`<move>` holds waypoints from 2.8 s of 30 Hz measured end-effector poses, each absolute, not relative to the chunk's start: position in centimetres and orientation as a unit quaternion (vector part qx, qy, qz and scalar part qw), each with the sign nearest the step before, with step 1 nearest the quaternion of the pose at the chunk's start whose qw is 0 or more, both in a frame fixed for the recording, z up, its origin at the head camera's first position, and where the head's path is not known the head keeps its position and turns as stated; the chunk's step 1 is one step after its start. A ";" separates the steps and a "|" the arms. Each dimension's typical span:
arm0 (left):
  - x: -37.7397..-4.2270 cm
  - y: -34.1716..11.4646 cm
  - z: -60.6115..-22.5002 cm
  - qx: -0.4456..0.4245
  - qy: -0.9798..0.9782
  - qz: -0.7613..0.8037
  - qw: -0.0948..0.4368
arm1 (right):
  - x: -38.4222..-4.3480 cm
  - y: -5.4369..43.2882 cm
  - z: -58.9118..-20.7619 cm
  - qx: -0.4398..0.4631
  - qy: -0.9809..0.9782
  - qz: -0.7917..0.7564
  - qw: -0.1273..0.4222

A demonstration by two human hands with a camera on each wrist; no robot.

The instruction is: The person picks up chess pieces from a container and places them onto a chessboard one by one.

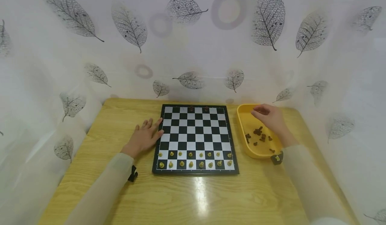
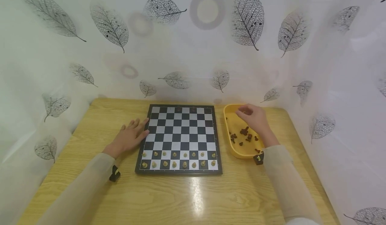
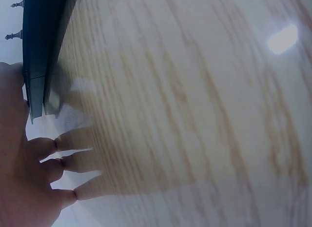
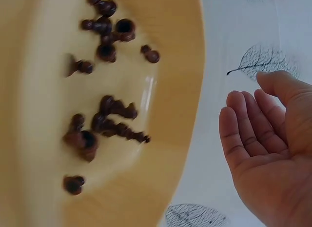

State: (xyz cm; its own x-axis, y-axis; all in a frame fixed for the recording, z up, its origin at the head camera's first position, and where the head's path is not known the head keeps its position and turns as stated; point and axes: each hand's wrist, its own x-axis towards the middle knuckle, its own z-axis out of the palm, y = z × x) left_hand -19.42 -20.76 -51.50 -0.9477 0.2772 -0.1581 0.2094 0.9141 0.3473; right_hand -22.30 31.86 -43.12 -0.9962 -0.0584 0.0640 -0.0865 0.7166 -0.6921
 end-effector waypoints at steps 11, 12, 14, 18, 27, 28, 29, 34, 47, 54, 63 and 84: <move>-19.5 -20.9 -51.7 0.123 0.973 0.167 0.100 | -20.6 34.6 -44.9 -0.004 -0.935 0.355 -0.008; -19.5 -20.8 -51.7 0.123 0.973 0.168 0.101 | -20.5 34.8 -45.0 -0.006 -0.936 0.351 -0.011; -19.5 -20.8 -51.6 0.122 0.973 0.169 0.101 | -20.2 34.9 -45.1 -0.005 -0.937 0.349 -0.018; -19.4 -20.7 -51.3 0.124 0.973 0.169 0.099 | -19.7 35.0 -45.3 -0.003 -0.938 0.345 -0.026; -19.4 -20.7 -51.3 0.125 0.973 0.166 0.101 | -19.0 34.3 -46.7 -0.013 -0.943 0.331 -0.044; -19.4 -20.7 -51.3 0.125 0.973 0.165 0.101 | -18.9 34.2 -46.9 -0.017 -0.942 0.332 -0.044; -19.4 -20.7 -51.3 0.126 0.973 0.165 0.100 | -18.8 34.2 -47.1 -0.019 -0.942 0.332 -0.042; -19.4 -20.8 -51.4 0.127 0.973 0.164 0.099 | -18.8 34.1 -47.6 -0.020 -0.942 0.333 -0.033; -19.4 -20.8 -51.5 0.123 0.973 0.167 0.098 | -18.9 33.8 -47.7 -0.023 -0.941 0.337 -0.031; -19.4 -20.8 -51.6 0.126 0.973 0.165 0.096 | -19.1 33.6 -47.7 -0.033 -0.936 0.349 -0.037; -19.4 -20.9 -51.5 0.127 0.974 0.162 0.099 | -19.8 33.4 -47.2 -0.046 -0.934 0.352 -0.038; -19.7 -20.9 -51.7 0.125 0.975 0.153 0.099 | -21.7 29.7 -44.3 0.034 -0.942 0.333 0.027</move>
